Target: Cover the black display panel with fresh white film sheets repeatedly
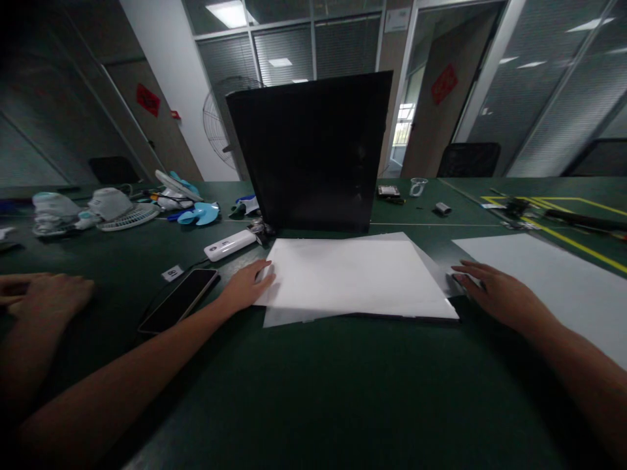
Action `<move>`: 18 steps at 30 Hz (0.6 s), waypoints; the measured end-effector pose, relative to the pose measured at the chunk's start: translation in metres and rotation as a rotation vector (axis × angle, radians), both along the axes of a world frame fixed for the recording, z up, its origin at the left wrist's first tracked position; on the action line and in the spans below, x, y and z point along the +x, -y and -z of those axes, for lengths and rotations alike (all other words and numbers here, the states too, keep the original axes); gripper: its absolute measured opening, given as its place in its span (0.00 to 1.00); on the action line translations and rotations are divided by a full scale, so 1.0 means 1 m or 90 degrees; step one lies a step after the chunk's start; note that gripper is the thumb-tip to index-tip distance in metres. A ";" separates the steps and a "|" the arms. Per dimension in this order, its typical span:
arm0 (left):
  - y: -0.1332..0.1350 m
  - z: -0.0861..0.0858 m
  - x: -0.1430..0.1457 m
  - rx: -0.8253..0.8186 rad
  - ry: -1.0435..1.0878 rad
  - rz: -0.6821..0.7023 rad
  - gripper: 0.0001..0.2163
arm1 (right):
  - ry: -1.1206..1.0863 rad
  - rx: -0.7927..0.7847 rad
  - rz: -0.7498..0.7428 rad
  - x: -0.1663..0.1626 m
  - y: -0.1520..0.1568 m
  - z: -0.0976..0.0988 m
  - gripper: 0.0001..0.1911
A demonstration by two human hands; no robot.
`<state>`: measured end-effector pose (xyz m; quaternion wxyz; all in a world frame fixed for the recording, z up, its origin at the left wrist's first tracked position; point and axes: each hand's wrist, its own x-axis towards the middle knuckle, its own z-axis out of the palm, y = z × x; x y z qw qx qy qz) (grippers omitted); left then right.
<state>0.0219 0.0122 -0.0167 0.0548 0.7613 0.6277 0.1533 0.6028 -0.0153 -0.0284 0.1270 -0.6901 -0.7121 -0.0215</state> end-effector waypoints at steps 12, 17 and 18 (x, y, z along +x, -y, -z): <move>0.000 0.006 -0.002 -0.015 -0.045 0.010 0.29 | -0.025 -0.034 0.141 -0.044 -0.003 0.014 0.48; 0.000 0.006 -0.003 -0.011 -0.052 0.019 0.28 | -0.113 -0.097 0.178 -0.028 -0.012 0.021 0.48; 0.000 0.006 -0.003 -0.011 -0.052 0.018 0.28 | -0.139 -0.110 0.168 -0.024 -0.014 0.021 0.46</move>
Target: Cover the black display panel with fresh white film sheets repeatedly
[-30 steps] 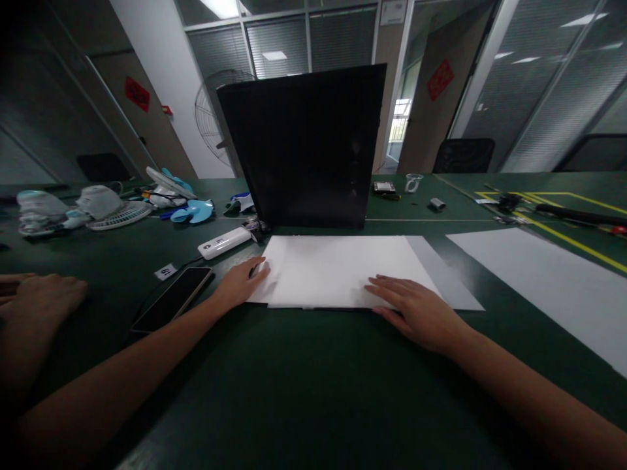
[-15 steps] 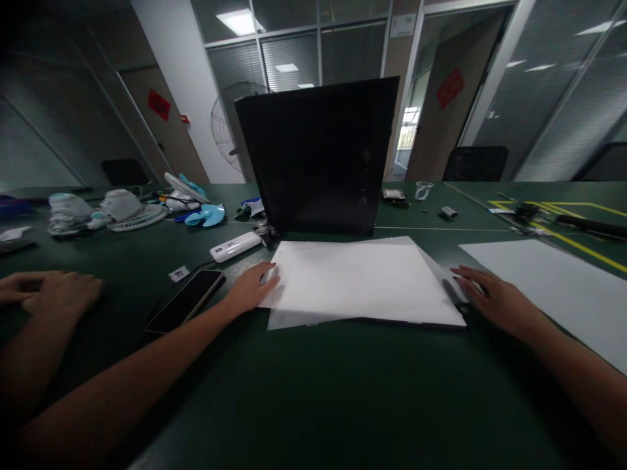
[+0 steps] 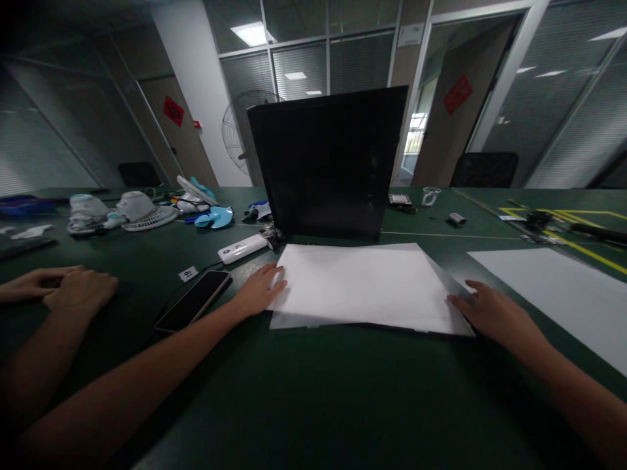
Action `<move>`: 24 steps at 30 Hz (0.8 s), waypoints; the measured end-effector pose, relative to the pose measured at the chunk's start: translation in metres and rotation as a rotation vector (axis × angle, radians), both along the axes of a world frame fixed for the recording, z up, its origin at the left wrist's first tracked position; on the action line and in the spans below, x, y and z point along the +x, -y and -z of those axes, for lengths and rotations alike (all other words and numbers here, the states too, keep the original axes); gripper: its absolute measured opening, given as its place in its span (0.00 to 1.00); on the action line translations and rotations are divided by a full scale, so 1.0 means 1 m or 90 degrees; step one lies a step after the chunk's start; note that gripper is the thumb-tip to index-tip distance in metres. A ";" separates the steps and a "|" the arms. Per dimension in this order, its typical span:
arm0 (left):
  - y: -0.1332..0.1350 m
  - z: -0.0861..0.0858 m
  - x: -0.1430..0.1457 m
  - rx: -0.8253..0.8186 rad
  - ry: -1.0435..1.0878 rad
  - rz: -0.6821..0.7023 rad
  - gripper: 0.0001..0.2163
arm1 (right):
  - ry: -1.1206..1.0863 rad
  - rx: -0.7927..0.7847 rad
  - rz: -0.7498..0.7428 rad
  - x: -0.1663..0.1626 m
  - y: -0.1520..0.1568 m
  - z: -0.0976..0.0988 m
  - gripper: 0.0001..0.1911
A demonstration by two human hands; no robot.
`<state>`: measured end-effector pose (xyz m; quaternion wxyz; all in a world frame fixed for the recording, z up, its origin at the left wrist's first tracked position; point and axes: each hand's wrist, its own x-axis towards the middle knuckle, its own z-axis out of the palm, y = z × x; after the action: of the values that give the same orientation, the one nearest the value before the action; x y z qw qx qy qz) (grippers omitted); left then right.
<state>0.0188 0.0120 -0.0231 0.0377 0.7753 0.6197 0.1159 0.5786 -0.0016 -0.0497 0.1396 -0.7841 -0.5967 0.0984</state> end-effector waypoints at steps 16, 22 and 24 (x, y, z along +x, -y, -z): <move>0.002 -0.003 0.003 -0.028 0.018 -0.008 0.33 | -0.137 0.042 -0.017 -0.013 0.011 -0.021 0.34; 0.002 -0.002 0.001 -0.021 0.056 0.001 0.36 | -0.174 0.033 -0.135 -0.021 0.019 -0.026 0.39; 0.001 -0.002 0.000 -0.024 0.068 0.006 0.35 | -0.185 0.009 -0.152 -0.020 0.022 -0.027 0.37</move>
<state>0.0187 0.0106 -0.0206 0.0861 0.7700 0.6153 0.1453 0.5588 -0.0239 -0.0228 0.2171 -0.6842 -0.6598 0.2224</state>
